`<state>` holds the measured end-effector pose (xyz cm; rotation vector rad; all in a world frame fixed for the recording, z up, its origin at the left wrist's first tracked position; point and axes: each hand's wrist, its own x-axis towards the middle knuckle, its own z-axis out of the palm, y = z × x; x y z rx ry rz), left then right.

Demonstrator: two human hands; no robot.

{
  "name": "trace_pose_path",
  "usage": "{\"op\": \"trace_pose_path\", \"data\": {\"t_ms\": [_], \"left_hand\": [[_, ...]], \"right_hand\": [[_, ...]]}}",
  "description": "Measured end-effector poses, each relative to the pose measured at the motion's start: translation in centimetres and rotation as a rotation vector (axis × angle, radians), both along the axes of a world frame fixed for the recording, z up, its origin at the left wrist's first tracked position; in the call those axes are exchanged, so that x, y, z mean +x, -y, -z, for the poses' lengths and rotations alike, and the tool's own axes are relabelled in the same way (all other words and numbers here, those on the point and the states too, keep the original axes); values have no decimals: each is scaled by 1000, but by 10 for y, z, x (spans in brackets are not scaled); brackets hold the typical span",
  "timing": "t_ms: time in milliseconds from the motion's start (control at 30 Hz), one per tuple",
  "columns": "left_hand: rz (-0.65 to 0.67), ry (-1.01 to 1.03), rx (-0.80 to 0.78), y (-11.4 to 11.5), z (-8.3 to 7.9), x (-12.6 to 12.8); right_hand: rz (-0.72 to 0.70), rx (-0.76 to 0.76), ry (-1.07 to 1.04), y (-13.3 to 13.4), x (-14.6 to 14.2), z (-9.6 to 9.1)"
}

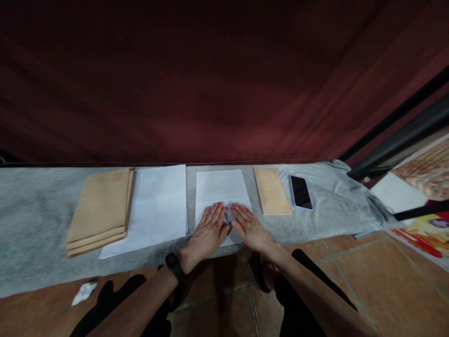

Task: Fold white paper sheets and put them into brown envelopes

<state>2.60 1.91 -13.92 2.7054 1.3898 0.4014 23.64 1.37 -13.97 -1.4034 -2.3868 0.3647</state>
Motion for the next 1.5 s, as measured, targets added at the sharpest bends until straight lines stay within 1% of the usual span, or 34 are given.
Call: {"op": "trace_pose_path", "data": {"t_ms": [133,233,433,667,800,1233,1500], "left_hand": [[-46,-5,-14,-13,4,8],[-107,-25,-44,-24,6,15],[-185,-54,-51,-47,9,23],[-229,-52,-8,-67,6,15],[-260,-65,-12,-77,4,11],[-435,-27,-18,-113,4,6],[-523,-20,-59,-126,5,-2]], "right_hand": [[8,-20,-23,-16,-11,2],[36,-23,-25,-26,-18,2],[65,-18,52,-46,-24,0],[108,-9,156,-64,-19,-1],[155,-9,181,-77,-19,0],[269,67,153,-115,-17,12],[352,98,157,-131,-15,20]]}}
